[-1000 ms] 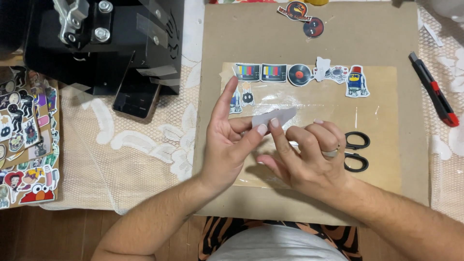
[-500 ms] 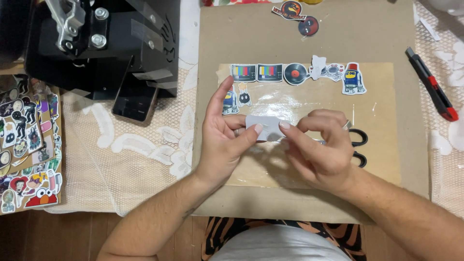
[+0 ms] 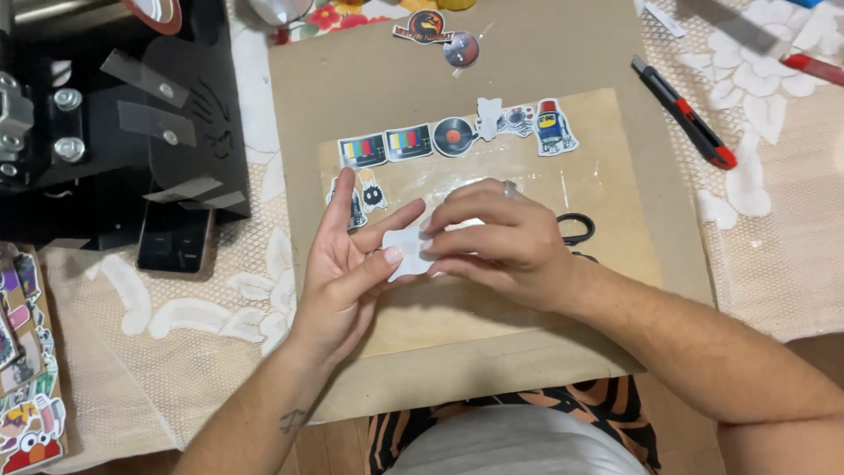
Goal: The person cuts out various stickers from a sheet using scissors. They peel the backing off the stickers and place them on a cardboard surface. They also handle several white mugs, placing them on the table and moving them around.
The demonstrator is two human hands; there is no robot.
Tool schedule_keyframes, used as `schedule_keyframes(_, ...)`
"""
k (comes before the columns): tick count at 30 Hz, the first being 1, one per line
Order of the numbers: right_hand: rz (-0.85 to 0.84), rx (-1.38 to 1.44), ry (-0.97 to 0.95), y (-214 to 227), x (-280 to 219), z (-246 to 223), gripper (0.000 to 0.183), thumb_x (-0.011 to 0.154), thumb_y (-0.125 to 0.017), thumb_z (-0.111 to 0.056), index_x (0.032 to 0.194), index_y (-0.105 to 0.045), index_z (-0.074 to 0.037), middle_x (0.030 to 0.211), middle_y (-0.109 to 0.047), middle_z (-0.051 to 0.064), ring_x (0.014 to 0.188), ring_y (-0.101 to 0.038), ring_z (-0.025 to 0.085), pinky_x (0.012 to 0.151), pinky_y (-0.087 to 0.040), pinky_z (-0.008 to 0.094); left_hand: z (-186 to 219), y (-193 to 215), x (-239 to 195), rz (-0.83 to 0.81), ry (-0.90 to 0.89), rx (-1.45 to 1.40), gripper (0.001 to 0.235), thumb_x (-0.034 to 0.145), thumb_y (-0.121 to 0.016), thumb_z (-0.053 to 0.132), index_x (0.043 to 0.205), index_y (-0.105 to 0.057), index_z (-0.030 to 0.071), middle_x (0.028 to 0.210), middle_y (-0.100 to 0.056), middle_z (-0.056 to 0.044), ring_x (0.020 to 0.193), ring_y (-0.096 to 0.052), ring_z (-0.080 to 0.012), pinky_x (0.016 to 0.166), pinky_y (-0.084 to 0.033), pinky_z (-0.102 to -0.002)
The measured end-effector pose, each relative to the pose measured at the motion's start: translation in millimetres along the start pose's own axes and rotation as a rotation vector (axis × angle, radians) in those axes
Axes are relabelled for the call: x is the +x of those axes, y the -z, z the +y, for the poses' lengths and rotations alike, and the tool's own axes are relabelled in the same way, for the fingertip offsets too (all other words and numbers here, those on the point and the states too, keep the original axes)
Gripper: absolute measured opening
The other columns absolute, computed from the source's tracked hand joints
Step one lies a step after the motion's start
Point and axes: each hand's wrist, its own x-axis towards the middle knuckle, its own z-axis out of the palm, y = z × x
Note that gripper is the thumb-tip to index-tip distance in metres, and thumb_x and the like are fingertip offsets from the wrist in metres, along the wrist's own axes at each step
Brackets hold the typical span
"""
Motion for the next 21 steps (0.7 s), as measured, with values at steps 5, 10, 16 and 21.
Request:
schedule_keyframes(5,-0.046,0.176,-0.068,5.9,-7.2,8.5,0.015,0.094,-0.069,-0.016,0.105,-0.071,-0.005,0.101,-0.07,0.013,0.086,-0.07,0.025,0.08,-0.056,0.033,-2.8,4.2,1.6,-0.034,0.095,-0.07,0.107,0.086,-0.07,0.0,0.162,0.002,0.023,0.143,-0.048,-0.034,0.11,-0.068,-0.0272,0.082,-0.063,-0.034)
schedule_keyframes(10,-0.096,0.217,-0.124,64.7,-0.1,24.5,0.019,0.101,-0.057,-0.014,0.102,-0.073,-0.005,0.096,-0.07,0.01,0.084,-0.068,0.022,0.082,-0.051,0.032,1.4,-0.2,2.4,-0.144,0.083,-0.047,0.112,0.092,-0.074,0.017,0.16,0.015,0.022,0.153,-0.031,-0.037,0.091,-0.074,-0.0317,0.076,-0.065,-0.033)
schedule_keyframes(16,-0.132,0.078,-1.014,177.7,18.4,59.6,0.067,0.084,-0.067,0.014,0.144,-0.04,0.0,0.093,-0.068,0.02,0.09,-0.07,0.026,0.081,-0.057,0.034,-2.9,8.6,5.7,-0.041,0.048,0.113,0.081,0.096,-0.059,0.035,0.16,-0.014,0.015,0.146,-0.05,-0.032,0.083,-0.073,-0.03,0.075,-0.061,-0.037)
schedule_keyframes(21,-0.412,-0.214,-1.316,181.4,29.1,84.6,0.061,0.089,-0.074,-0.008,0.144,-0.048,-0.015,0.088,-0.071,0.009,0.081,-0.06,0.019,0.071,-0.039,0.035,-3.0,15.2,10.3,0.047,0.025,0.106,0.07,0.097,-0.055,0.026,0.158,-0.025,0.01,0.127,-0.061,-0.031,0.075,-0.069,-0.026,0.071,-0.059,-0.035)
